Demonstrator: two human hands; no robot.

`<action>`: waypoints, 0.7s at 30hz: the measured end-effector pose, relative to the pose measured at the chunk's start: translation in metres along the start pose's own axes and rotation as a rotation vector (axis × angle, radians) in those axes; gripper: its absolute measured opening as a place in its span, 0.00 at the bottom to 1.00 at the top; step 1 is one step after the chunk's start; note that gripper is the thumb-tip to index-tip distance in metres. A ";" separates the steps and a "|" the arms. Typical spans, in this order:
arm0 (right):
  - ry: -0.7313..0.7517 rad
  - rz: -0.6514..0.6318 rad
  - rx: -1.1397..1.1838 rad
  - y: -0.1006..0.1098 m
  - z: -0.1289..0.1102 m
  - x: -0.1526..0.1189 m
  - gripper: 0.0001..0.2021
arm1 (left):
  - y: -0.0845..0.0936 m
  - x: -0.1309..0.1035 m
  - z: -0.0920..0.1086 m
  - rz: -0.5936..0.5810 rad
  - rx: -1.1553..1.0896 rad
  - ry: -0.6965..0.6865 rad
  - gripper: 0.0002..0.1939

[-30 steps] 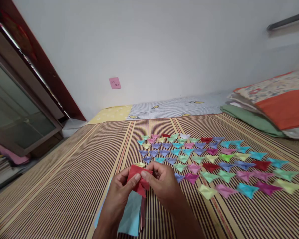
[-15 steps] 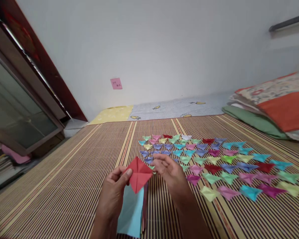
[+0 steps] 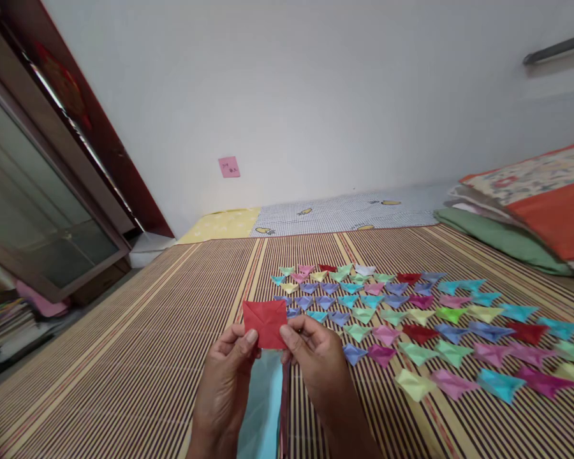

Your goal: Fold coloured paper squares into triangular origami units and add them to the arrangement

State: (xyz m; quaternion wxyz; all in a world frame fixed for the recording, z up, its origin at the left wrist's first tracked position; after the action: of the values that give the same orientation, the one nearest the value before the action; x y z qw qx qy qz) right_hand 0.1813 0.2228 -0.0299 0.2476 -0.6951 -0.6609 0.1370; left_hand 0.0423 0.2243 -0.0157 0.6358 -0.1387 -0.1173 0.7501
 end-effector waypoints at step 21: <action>0.078 -0.012 -0.198 -0.003 -0.024 -0.007 0.11 | -0.001 -0.005 0.002 -0.137 0.388 -0.065 0.15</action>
State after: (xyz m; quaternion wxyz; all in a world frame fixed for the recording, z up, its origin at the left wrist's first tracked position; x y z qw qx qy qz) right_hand 0.1910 0.2118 -0.0091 0.2041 -0.7170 -0.6652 0.0424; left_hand 0.0435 0.2194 -0.0131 0.6962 0.0189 0.0000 0.7176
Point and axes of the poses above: each hand's wrist, its own x-axis towards the middle knuckle, its own y-axis out of the back of the hand, z = x × y, the point moved 2 cm from there along x, towards the middle knuckle, and after that the axes turned 13 degrees about x, right-handed, at the moved point
